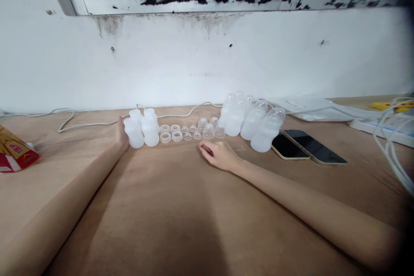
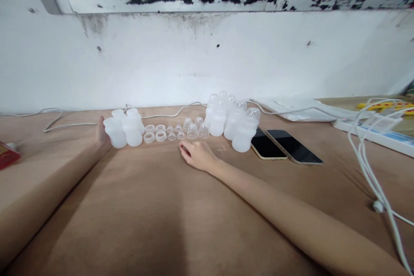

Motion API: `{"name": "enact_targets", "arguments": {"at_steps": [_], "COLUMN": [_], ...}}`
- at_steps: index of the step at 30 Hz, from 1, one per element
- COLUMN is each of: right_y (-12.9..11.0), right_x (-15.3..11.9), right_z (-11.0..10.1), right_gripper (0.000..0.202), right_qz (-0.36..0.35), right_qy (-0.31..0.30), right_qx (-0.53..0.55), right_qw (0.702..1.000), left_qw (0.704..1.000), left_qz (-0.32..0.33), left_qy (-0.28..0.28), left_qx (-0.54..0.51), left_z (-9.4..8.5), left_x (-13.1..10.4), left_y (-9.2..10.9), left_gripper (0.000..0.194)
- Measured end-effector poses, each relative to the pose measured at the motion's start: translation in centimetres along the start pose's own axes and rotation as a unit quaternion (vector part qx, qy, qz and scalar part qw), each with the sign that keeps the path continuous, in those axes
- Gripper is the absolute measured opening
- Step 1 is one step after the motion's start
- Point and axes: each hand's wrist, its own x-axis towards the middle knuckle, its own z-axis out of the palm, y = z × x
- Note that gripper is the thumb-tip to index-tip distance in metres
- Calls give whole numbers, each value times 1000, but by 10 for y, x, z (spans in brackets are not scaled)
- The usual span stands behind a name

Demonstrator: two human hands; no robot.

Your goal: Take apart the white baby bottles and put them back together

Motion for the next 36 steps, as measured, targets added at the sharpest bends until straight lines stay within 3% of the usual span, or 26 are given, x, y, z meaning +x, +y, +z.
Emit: {"name": "enact_targets", "arguments": {"at_steps": [4,7,14,26,28,31,36], "right_y": [-1,0,-1,-1,-1,5,37], "right_x": [1,1,2,1,1,7,20], "right_z": [-1,-1,-1,1,-2,-16,-51], "right_gripper": [19,18,17,18,22,29,42], "right_qz": [-25,-24,-24,-21,-4,37,109], "right_qy": [-34,-43,-51,-69,-49,42,181], "right_qx": [12,17,21,-1,-40,-136,-270], "right_qw": [999,999,998,997,998,989,939], "left_qw": [994,992,995,994,995,995,995], "left_qz": [-54,-68,-75,-54,-50,-50,-68], "left_qy": [-20,-30,-56,-80,-84,-86,-70], "left_qx": [-93,-104,-23,41,37,6,-27], "left_z": [8,7,3,3,2,1,3], "left_x": [-5,-5,-3,0,1,2,-1], "left_y": [5,6,2,1,0,1,4], "left_gripper": [46,45,64,75,74,68,56]}}
